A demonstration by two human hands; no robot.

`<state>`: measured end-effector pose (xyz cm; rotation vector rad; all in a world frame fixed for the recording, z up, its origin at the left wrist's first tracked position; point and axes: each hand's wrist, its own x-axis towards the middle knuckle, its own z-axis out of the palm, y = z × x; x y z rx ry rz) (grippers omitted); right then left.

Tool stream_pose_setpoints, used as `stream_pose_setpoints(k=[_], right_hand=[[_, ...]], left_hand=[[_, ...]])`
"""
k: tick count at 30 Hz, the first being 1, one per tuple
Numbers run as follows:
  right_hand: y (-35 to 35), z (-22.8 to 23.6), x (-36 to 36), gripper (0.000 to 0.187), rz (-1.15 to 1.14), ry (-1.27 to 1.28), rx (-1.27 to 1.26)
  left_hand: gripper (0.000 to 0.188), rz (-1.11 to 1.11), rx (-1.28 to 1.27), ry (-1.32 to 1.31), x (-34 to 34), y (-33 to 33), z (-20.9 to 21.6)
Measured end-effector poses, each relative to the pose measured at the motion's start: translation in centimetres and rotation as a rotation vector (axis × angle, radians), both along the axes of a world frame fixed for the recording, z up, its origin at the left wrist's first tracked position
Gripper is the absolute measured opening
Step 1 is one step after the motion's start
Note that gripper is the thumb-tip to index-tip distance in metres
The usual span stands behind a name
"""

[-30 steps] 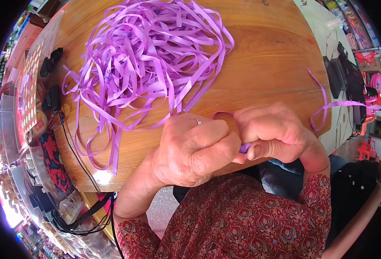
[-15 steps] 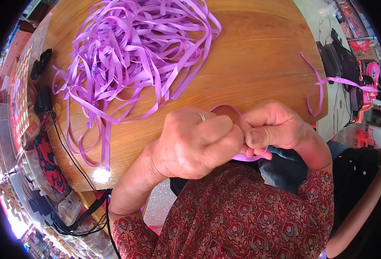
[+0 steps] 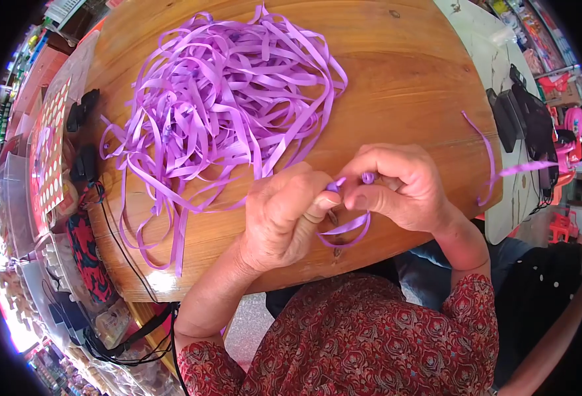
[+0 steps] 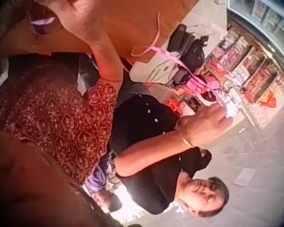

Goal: The person ties knots in purple ribbons by hand, handling them one at a time from a pile on a wooden table and setting each finished ribbon aside.

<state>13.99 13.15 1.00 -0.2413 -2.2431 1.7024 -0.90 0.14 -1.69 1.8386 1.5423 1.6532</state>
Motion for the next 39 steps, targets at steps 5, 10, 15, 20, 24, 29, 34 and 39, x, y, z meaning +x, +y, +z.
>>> stream_pose_setpoints(k=[5, 10, 15, 20, 24, 29, 34, 39], right_hand=[[0.4, -0.6, -0.4, 0.026, -0.053, 0.027, 0.113], [-0.3, 0.4, -1.3, 0.037, -0.071, 0.071, 0.503], [-0.8, 1.5, -3.3, 0.050, -0.128, 0.133, 0.922], [-2.6, 2.0, -5.0, 0.073, 0.097, 0.028, 0.091], [-4.2, -0.3, -5.7, 0.080, 0.155, 0.060, -0.214], [-6.3, 1.0, -6.1, 0.056, 0.513, -0.184, -0.587], [-5.1, 2.1, -7.6, 0.034, 0.285, -0.242, -0.334], [-5.9, 2.0, -10.1, 0.027, 0.221, -0.147, -0.264]], left_hand=[[0.004, 0.031, -0.027, -0.201, -0.4, 0.0, -0.4], [0.011, 0.093, -0.092, -0.418, 0.3, 0.6, -0.8], [0.019, -0.163, -0.118, -1.218, 2.8, 0.3, 0.8], [0.020, 0.012, -0.054, -1.090, 2.1, -1.1, 1.9], [0.022, 0.090, 0.104, -1.263, 0.4, -1.9, 4.3], [0.031, 0.301, 0.356, -1.184, -4.7, -5.9, 8.9], [0.030, 0.339, 0.784, -1.018, -10.9, -11.5, 9.2], [0.030, 0.397, 0.887, -0.857, -12.8, -15.9, 9.1]])
